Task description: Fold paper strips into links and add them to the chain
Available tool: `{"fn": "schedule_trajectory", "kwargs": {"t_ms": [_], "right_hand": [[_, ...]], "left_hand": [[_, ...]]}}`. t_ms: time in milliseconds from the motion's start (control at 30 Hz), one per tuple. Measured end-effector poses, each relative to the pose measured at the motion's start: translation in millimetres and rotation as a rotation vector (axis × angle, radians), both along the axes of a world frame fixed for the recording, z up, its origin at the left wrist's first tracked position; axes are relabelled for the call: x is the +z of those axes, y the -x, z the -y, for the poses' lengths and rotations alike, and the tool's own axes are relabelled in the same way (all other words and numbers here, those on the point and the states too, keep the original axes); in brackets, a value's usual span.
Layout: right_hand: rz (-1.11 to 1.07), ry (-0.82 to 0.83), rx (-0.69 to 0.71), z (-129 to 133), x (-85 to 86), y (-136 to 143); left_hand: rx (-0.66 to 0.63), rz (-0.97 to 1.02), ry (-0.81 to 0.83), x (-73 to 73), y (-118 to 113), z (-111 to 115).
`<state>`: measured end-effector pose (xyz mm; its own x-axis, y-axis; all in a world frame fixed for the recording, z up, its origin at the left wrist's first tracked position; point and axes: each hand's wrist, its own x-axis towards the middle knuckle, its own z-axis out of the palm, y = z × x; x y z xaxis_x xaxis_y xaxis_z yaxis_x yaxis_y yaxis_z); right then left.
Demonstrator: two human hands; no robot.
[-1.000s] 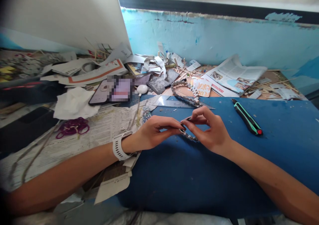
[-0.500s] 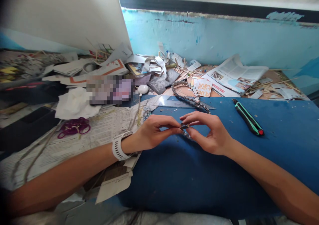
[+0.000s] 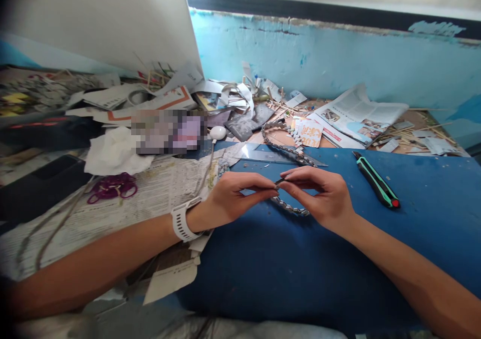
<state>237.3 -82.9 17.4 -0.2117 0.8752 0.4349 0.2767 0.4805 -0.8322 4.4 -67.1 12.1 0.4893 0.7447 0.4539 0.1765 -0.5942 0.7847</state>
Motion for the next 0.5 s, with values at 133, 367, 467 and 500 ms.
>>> {"fn": "schedule_trajectory", "kwargs": {"t_ms": [133,367,467,500], "right_hand": [[-0.079,0.074,-0.030,2.7,-1.8,2.5],[-0.109,0.119,-0.055,3.6,1.1,5.4],[-0.108,0.116,-0.033,3.2,1.9,4.5],[-0.112,0.118,-0.026,3.1,1.9,4.1]], "left_hand": [[0.027,0.026,0.058,-1.4,-1.6,2.2],[0.059,0.116,0.169,-8.3,-4.7,0.4],[0.049,0.109,0.154,-6.1,-3.6,0.7],[0.040,0.102,0.149,-4.9,-3.0,0.9]]}}
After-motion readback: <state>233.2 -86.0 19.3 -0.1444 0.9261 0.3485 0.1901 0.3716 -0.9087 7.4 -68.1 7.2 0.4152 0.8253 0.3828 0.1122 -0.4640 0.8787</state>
